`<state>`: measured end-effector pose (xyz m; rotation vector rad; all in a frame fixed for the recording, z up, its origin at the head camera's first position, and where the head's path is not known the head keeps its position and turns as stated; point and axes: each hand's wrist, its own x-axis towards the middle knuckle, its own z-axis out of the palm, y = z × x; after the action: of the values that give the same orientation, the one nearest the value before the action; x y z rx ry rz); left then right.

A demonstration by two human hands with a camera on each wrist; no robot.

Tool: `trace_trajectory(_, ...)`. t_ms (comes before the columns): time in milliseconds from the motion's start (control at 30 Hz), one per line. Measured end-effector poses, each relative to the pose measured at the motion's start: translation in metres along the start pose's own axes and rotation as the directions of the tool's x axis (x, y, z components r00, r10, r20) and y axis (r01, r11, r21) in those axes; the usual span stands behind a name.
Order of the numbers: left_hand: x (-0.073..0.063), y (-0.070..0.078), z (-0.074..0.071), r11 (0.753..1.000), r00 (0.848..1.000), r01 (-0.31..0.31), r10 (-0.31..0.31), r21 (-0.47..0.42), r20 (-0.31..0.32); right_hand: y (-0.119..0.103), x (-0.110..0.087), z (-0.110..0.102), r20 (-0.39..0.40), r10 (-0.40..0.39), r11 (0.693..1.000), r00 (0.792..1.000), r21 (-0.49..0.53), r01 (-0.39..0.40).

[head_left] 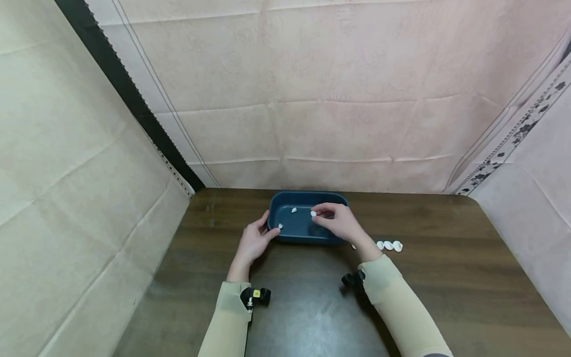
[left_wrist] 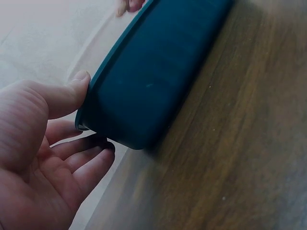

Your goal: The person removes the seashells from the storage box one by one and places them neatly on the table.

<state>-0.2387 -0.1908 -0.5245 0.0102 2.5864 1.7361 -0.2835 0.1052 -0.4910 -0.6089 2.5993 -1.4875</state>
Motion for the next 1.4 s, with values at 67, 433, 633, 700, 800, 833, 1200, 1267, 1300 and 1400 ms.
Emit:
trace_trajectory(67,0.001,0.000,0.001,1.000,1.000,-0.006,0.006,0.005,0.002,0.001,-0.010,-0.005,-0.045,0.005,0.999,0.999,0.033,-0.004)
trace_trajectory(433,0.001,0.000,0.004,1.000,1.000,-0.011,0.011,-0.008,0.001,0.029,-0.058,-0.041,-0.203,0.032,0.996,0.979,0.086,-0.015)
trace_trajectory(633,0.001,-0.001,0.006,1.000,1.000,0.001,-0.001,0.000,-0.002,0.045,-0.082,-0.065,-0.250,0.068,0.996,0.966,0.065,-0.053)
trace_trajectory(700,0.001,-0.001,0.006,1.000,1.000,-0.002,0.002,-0.001,0.002,0.051,-0.090,-0.073,-0.263,0.086,0.996,0.961,0.055,-0.074)
trace_trajectory(800,0.000,-0.001,0.005,1.000,1.000,-0.013,0.013,-0.005,0.007,0.061,-0.101,-0.083,-0.279,0.120,0.993,0.953,0.022,-0.118)
trace_trajectory(833,0.000,0.000,0.004,1.000,1.000,-0.016,0.016,-0.005,0.007,0.063,-0.105,-0.085,-0.283,0.129,0.991,0.950,0.001,-0.134)
trace_trajectory(1200,-0.003,-0.002,0.002,1.000,1.000,-0.016,0.016,0.011,0.005,0.084,-0.126,-0.110,-0.240,0.126,0.970,0.962,-0.174,-0.171)
trace_trajectory(1267,-0.002,-0.002,0.002,1.000,1.000,-0.013,0.013,0.010,0.000,0.087,-0.130,-0.116,-0.227,0.127,0.966,0.965,-0.191,-0.172)
trace_trajectory(1300,-0.002,-0.002,0.002,1.000,1.000,-0.010,0.010,0.008,-0.002,0.088,-0.132,-0.119,-0.227,0.132,0.964,0.965,-0.199,-0.179)
trace_trajectory(1400,-0.001,-0.002,0.002,1.000,1.000,-0.011,0.011,0.002,-0.005,0.093,-0.137,-0.128,-0.230,0.145,0.955,0.962,-0.220,-0.197)
